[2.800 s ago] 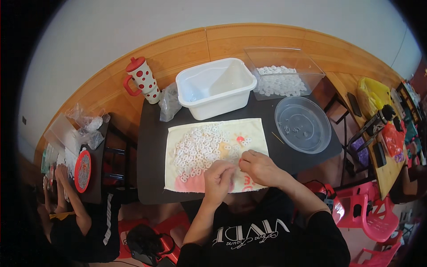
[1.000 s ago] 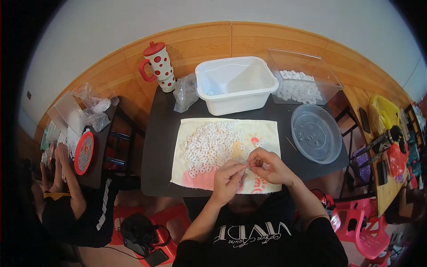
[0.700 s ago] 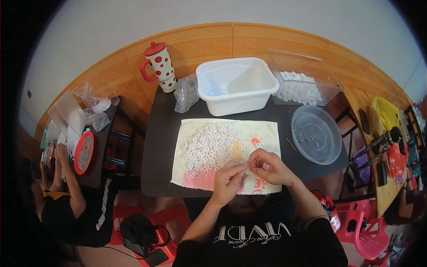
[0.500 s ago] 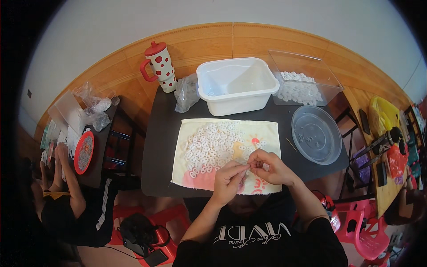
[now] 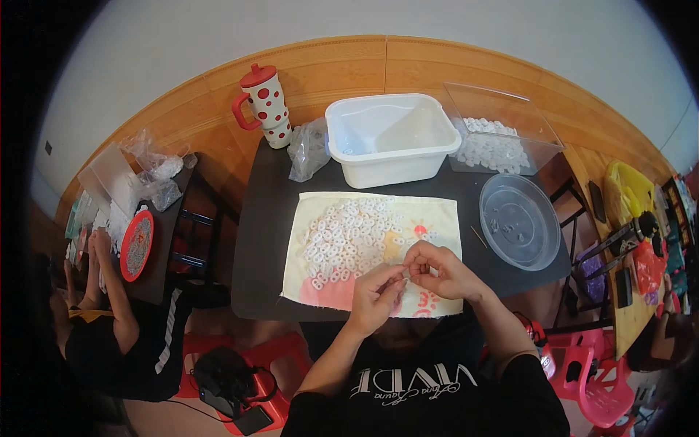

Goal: Sorting and inspecting small white plastic components and placing them into containers.

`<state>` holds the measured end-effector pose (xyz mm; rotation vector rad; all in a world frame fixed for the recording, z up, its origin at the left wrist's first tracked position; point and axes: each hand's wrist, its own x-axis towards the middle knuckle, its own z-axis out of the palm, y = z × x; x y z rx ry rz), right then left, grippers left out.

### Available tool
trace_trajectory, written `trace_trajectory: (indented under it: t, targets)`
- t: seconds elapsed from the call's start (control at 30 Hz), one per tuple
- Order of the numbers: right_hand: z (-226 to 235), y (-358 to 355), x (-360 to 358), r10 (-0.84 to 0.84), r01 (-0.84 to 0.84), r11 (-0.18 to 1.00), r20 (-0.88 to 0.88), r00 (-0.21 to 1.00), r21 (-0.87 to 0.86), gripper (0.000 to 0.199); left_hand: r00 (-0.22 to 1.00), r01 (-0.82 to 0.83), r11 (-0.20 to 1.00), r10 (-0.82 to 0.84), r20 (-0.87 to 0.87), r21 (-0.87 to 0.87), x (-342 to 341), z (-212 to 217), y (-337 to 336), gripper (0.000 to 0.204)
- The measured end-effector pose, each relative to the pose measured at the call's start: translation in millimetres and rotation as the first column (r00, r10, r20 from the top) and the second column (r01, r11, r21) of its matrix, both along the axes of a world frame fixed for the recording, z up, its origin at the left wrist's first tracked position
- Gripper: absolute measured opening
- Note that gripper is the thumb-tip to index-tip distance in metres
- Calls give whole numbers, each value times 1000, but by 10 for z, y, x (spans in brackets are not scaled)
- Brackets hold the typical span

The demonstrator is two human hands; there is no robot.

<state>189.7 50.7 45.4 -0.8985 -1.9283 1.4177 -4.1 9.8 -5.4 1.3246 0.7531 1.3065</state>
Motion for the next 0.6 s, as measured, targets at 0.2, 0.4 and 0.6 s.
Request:
trace_trajectory:
  t: [0.2,0.4,0.6]
  targets:
    - [-92,-69,-30,-67,63,996,-62,996,-65,24,999,-28,998,29,-32,53,1,1,9,25]
    - [-194,-152,-95,-150,134,985,-171,974,-107,20,1000,-28,1000,28,0,3,-7,12,4,23]
    - [-135,-157,-46,-217,230,967,-119,969,106,24,999,-20,997,23,44,-72,-9,25,7,21]
